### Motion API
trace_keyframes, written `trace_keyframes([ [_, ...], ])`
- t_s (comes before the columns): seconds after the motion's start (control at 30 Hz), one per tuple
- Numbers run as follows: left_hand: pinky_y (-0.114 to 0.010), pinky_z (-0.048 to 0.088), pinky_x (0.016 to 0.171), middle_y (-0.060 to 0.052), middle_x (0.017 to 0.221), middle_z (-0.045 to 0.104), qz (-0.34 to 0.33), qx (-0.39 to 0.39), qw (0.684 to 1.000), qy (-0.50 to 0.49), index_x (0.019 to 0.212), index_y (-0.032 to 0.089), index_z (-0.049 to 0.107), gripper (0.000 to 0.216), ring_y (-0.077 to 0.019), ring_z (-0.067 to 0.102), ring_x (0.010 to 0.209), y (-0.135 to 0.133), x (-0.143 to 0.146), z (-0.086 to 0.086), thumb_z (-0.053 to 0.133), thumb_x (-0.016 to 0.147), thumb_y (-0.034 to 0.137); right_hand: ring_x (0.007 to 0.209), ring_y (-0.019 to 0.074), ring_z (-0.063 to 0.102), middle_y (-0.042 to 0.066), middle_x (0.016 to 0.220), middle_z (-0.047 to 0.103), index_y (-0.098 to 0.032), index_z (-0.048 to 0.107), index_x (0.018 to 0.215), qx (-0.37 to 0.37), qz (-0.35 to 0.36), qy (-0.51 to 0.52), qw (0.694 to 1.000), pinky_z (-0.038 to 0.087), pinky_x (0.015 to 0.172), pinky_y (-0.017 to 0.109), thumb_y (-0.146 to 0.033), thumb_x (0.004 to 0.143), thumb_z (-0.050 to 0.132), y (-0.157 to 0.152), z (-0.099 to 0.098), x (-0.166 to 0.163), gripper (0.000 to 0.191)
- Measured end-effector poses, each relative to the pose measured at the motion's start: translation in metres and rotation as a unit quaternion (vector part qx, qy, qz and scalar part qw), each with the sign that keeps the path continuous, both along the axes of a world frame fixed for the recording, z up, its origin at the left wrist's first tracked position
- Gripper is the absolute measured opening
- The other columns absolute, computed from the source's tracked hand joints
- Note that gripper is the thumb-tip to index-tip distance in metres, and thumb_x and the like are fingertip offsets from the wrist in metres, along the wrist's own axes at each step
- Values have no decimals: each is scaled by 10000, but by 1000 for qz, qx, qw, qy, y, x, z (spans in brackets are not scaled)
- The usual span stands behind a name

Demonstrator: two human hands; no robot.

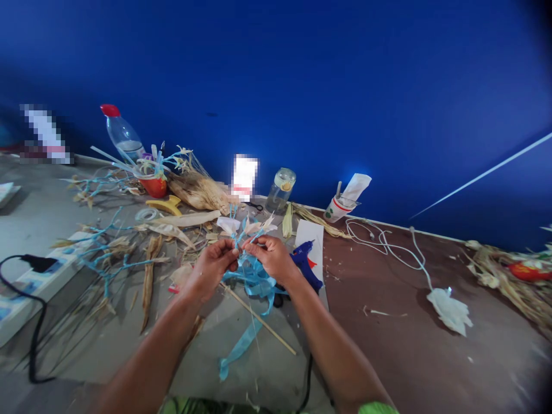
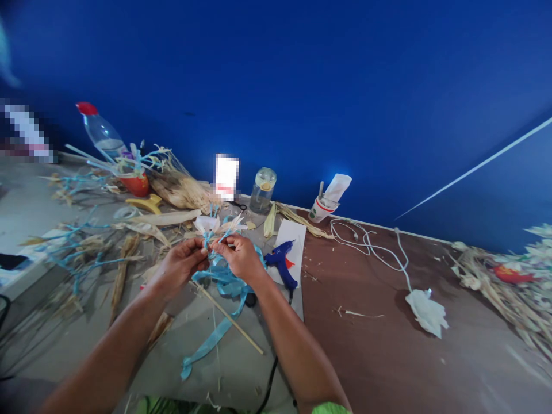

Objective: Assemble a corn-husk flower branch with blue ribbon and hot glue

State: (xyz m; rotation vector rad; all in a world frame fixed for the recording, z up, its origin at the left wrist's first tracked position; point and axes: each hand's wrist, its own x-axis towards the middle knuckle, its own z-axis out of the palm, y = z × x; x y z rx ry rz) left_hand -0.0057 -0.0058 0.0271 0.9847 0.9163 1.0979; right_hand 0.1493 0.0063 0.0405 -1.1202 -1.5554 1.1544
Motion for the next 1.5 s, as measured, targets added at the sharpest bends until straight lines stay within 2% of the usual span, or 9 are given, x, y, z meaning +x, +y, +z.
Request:
trace_keyframes([
  [0.13,-192,291,478,51,561,472,-2,1,1000,7,742,139,562,210,-48,422,472,1,-1,-4,679,695,306,781,160,604,16,782,681,-198,706,764,14,-5,-32,999,457,744,268,-338,766,590,0,1,0,181],
  [0.33,-192,291,470,51,545,479,12,-8,1000,4,734,139,572,213,-49,418,458,2,0,-5,685,680,311,758,153,601,20,750,669,-171,692,737,34,-24,-78,996,448,729,252,-308,771,582,-3,6,-2,178],
  [0.6,-176,282,448,52,542,497,26,-25,999,4,716,140,572,239,-39,405,439,2,2,-4,718,635,310,668,132,575,8,680,642,-164,665,674,33,-26,-80,996,427,628,223,-292,765,575,-4,5,-6,180],
  [0.77,-166,276,432,56,527,508,31,-43,999,-2,759,157,563,262,-48,423,434,0,4,1,725,622,310,671,145,579,13,703,657,-176,678,692,24,-20,-65,997,433,631,244,-292,775,567,-2,0,-6,181],
  [0.97,-141,266,414,72,473,491,55,-43,997,26,776,168,550,243,-41,402,411,-3,4,4,700,649,310,701,158,588,25,719,670,-191,689,694,83,-27,-102,991,444,696,272,-260,789,568,0,-6,-6,168],
  [1.17,-174,425,506,34,541,565,-4,-103,994,-46,729,141,560,259,-68,526,488,-4,1,10,759,576,201,696,149,587,26,705,658,-182,685,674,126,-40,-94,987,436,677,255,-286,801,575,-1,-4,-6,197],
  [1.3,-164,433,478,21,533,573,16,-137,986,-96,681,116,581,242,-61,528,461,-2,2,14,771,535,148,706,154,592,24,730,665,-193,690,727,128,-46,-80,987,444,680,260,-324,819,555,-4,-4,-6,210],
  [1.4,-161,436,463,16,515,576,30,-153,980,-125,642,114,574,242,-61,528,445,-3,2,14,780,515,128,792,177,589,40,776,659,-207,683,766,168,-56,-94,980,451,749,298,-317,833,531,-7,-6,-7,199],
  [1.5,-165,448,472,20,508,580,39,-151,977,-143,654,121,575,248,-64,537,444,-4,2,14,784,522,132,797,186,572,60,786,634,-207,670,761,208,-74,-114,968,448,766,322,-299,843,504,-7,-7,-8,207],
])
